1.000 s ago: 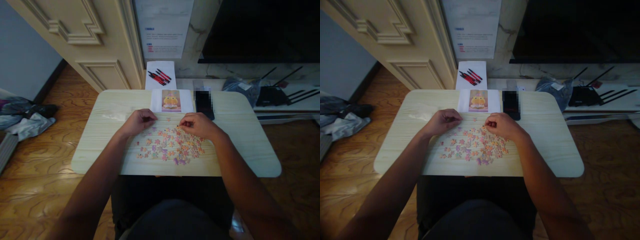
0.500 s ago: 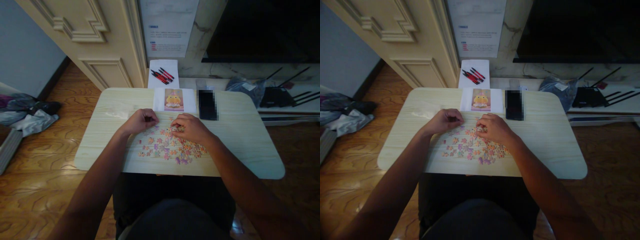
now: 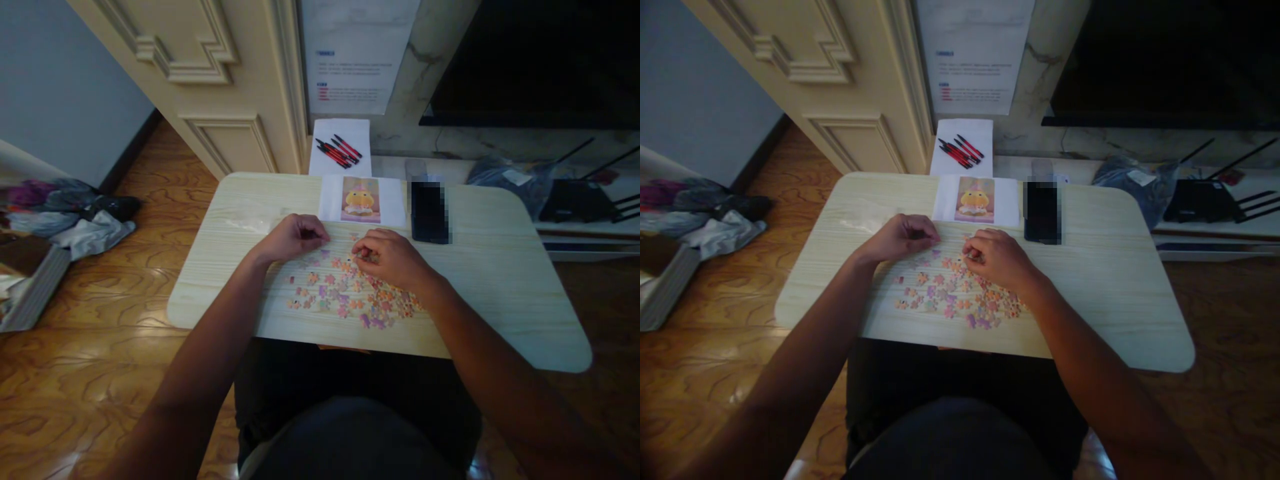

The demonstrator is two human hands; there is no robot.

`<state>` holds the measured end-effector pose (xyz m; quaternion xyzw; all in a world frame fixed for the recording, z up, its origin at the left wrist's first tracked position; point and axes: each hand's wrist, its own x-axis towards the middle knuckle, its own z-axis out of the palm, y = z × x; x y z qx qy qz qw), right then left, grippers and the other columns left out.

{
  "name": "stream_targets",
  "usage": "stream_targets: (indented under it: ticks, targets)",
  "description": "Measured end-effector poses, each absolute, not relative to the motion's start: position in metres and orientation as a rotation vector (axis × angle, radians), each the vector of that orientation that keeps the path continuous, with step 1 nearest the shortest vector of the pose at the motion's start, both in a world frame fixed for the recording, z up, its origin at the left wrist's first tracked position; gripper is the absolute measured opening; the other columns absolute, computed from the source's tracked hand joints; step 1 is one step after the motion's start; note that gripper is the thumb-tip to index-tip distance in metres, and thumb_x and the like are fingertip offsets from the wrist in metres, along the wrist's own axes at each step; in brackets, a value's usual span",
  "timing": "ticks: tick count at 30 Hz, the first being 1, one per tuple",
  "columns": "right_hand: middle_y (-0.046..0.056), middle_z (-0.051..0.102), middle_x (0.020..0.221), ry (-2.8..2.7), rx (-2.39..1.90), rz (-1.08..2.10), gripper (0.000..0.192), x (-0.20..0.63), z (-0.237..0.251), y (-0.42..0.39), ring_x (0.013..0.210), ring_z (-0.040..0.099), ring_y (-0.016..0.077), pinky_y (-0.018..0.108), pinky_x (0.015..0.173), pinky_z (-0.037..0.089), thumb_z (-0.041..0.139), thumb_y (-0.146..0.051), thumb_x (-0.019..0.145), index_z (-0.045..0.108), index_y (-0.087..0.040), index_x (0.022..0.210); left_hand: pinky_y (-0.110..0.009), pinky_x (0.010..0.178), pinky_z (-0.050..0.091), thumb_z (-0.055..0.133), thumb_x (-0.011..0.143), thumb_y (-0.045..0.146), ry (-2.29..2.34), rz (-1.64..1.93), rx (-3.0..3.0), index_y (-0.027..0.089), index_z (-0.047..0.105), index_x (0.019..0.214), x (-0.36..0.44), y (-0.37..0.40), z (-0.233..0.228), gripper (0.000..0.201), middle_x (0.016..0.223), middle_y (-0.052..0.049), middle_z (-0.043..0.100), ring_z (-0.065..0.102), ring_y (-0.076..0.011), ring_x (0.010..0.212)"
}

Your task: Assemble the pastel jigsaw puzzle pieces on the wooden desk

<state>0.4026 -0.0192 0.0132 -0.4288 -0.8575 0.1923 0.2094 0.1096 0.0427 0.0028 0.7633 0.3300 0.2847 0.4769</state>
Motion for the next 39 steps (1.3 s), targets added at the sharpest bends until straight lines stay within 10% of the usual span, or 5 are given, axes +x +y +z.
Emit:
stream_targets:
  ticks: [39]
  targets:
    - [0.002, 0.072, 0.077, -1.917, -1.203, 0.481, 0.021, 0.414, 0.022, -0.022, 0.063, 0.058, 0.0159, 0.034, 0.063, 0.047, 0.064, -0.034, 0.099, 0.080, -0.023, 0.091, -0.029, 0.090, 0.056, 0.083, 0.092, 0.028, 0.688, 0.360, 2.074, 0.020, 0.083, 0.095, 0.091, 0.042, 0.022, 0.008, 0.096, -0.003, 0.078, 0.072, -0.0163, 0.092]
